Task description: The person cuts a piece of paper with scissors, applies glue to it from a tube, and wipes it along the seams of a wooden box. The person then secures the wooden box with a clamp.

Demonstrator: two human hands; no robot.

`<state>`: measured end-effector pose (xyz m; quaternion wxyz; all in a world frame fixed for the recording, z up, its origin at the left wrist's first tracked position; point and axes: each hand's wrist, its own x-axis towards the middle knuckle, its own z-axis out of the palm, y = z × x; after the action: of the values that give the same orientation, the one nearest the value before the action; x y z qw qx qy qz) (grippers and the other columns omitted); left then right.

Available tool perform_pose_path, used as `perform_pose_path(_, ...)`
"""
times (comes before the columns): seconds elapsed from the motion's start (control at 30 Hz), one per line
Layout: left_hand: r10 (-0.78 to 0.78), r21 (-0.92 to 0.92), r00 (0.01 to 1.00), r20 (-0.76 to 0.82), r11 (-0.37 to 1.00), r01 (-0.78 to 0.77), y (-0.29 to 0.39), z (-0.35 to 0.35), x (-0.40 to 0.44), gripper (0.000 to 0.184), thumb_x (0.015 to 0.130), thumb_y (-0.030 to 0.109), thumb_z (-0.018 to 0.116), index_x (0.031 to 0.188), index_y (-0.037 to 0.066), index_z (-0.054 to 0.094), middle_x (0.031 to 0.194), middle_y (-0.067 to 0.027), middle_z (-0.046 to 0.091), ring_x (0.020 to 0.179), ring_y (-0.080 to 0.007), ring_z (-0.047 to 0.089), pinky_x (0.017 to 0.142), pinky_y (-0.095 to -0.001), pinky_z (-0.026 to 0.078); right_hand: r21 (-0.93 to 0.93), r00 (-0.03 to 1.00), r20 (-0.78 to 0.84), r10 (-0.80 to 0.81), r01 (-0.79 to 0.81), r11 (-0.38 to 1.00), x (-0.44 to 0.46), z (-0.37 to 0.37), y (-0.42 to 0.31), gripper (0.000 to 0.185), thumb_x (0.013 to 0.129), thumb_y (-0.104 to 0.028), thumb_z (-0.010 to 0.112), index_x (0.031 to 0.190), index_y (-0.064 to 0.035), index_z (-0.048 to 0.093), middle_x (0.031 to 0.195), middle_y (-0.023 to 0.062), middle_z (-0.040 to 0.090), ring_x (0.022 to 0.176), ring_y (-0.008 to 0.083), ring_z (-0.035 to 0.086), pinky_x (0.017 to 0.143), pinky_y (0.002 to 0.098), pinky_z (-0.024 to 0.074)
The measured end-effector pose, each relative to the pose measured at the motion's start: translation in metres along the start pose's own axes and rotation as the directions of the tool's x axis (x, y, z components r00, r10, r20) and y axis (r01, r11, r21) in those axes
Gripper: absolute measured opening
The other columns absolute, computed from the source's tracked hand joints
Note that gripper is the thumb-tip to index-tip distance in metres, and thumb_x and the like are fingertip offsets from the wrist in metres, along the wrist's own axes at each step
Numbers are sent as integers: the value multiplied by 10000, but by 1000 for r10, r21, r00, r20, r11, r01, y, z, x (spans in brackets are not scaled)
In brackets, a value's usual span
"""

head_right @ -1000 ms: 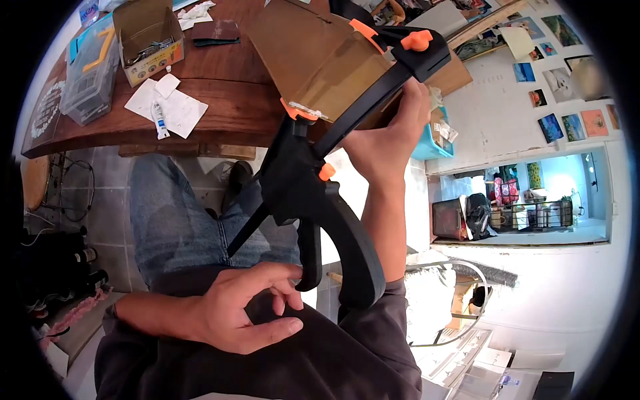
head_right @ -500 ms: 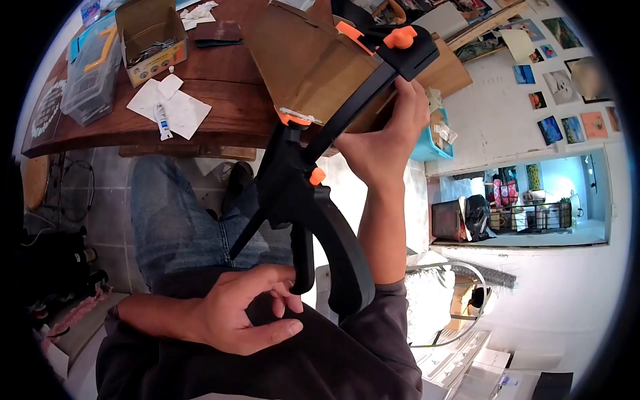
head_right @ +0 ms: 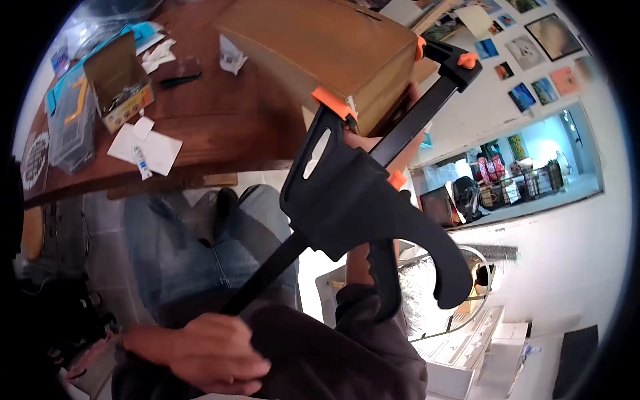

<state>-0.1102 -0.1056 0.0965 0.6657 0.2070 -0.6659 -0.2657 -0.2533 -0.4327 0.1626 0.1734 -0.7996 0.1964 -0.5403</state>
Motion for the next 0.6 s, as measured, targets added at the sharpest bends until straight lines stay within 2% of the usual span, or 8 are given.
perform_pose_path(0.03,148,30,986,-74,989,-146,7,1,2,250,869,72,763,1065,-56,674,885,-147,724,670,-225,649,570,-346,517,97,997,-45,68,-63,993,2,3,-7,976,658,-71,935,1482,-26,414,1330,124,558,1180,233,646,912,367,635)
perform_pose_path(0.07,293,70,945,-146,956,-286,11,1,4,146,908,83,744,889,-55,701,845,-171,719,625,-260,632,522,-376,488,228,994,-11,107,-102,968,0,2,-21,957,667,-63,931,1479,-39,425,1330,112,560,1173,230,646,923,362,630)
perform_pose_path(0.1,316,34,935,-161,949,-315,13,0,10,145,898,80,749,877,-53,696,776,-149,700,545,-242,589,469,-348,436,356,989,24,146,-145,923,0,6,-43,938,675,-55,926,1475,-53,437,1330,99,562,1167,227,645,934,357,625)
perform_pose_path(0.13,328,32,932,-151,944,-327,15,-2,12,145,898,80,749,877,-53,696,776,-149,700,545,-242,589,469,-348,436,472,981,58,185,-190,861,-1,9,-64,920,683,-48,922,1472,-66,448,1330,87,564,1160,224,645,945,352,619)
perform_pose_path(0.2,320,73,937,-142,947,-312,18,-4,15,149,889,72,747,849,-61,693,742,-145,686,533,-232,578,467,-341,427,391,914,-145,378,-298,871,2,10,-50,1033,593,-126,976,1473,3,452,1241,114,613,1108,210,651,978,339,527)
perform_pose_path(0.33,306,73,934,-186,952,-297,16,4,14,155,888,68,742,854,-77,699,746,-145,682,530,-225,572,464,-338,423,255,948,-120,296,-259,931,0,-3,-29,1009,631,-120,982,1485,-28,453,1281,82,601,1133,205,649,1010,348,531)
perform_pose_path(0.47,278,25,953,-119,961,-277,17,-1,16,180,901,77,734,903,-101,708,763,-148,677,514,-227,560,448,-334,409,343,955,-179,236,-165,925,-3,-1,-18,952,633,-87,968,1452,-54,485,1274,61,608,1160,202,639,1005,343,539)
perform_pose_path(0.6,252,10,962,-102,967,-253,16,1,14,182,905,82,732,922,-99,715,758,-141,667,517,-230,567,447,-332,413,227,945,-167,282,-242,943,-8,-6,-13,895,638,-60,951,1415,-58,507,1280,66,611,1177,201,635,1008,347,548)
